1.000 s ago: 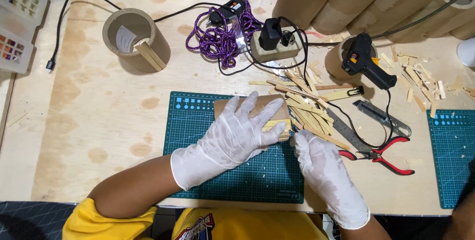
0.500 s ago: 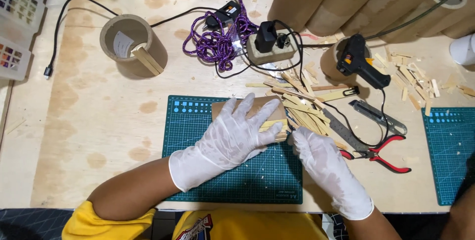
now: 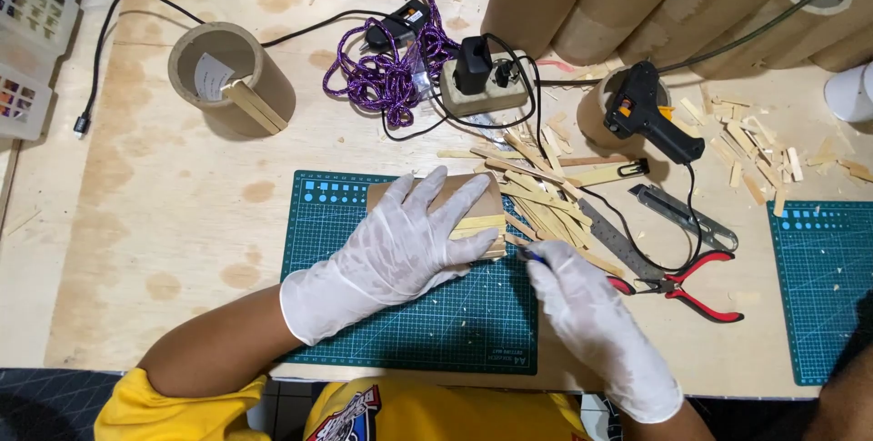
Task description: The person is using a hot glue gun to attach small wooden sticks to a cardboard tube to cover its surface.
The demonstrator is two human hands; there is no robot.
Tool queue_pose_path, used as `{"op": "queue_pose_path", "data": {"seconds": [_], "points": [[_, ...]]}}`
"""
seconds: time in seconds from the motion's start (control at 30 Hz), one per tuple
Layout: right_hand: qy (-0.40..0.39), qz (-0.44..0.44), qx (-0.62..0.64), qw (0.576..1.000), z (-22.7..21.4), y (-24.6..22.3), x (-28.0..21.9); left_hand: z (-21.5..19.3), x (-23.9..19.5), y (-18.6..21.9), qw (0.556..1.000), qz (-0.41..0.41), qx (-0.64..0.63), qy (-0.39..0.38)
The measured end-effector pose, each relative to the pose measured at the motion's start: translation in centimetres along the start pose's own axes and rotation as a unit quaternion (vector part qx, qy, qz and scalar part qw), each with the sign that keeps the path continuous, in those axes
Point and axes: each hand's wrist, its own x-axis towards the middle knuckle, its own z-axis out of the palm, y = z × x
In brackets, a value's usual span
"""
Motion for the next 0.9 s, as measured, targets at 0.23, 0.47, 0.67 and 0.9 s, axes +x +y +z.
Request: {"op": "queue_pose_path", "data": {"seconds": [0.23, 0.47, 0.67, 0.9], "points": [[0.175, -0.302, -0.455, 0.82, 0.0, -0.8, 0.6, -0.5, 0.4, -0.2, 1.0, 0.002, -0.027, -0.001], [0.169, -0.288, -0.506, 0.795, 0.2, -1.7, 0.7, -0.7, 0.4, -0.2, 0.999, 0.001, -0.045, -0.007], [0.157, -0.272, -0.503, 0.805, 1.1, -1.5, -0.1, -0.6, 0.4, -0.2, 0.999, -0.002, -0.034, -0.003], [0.19, -0.26, -0.426, 0.846, 2.0, -1.8, 0.3, -1.3, 0.7, -0.2, 1.0, 0.001, -0.029, -0.009]]}}
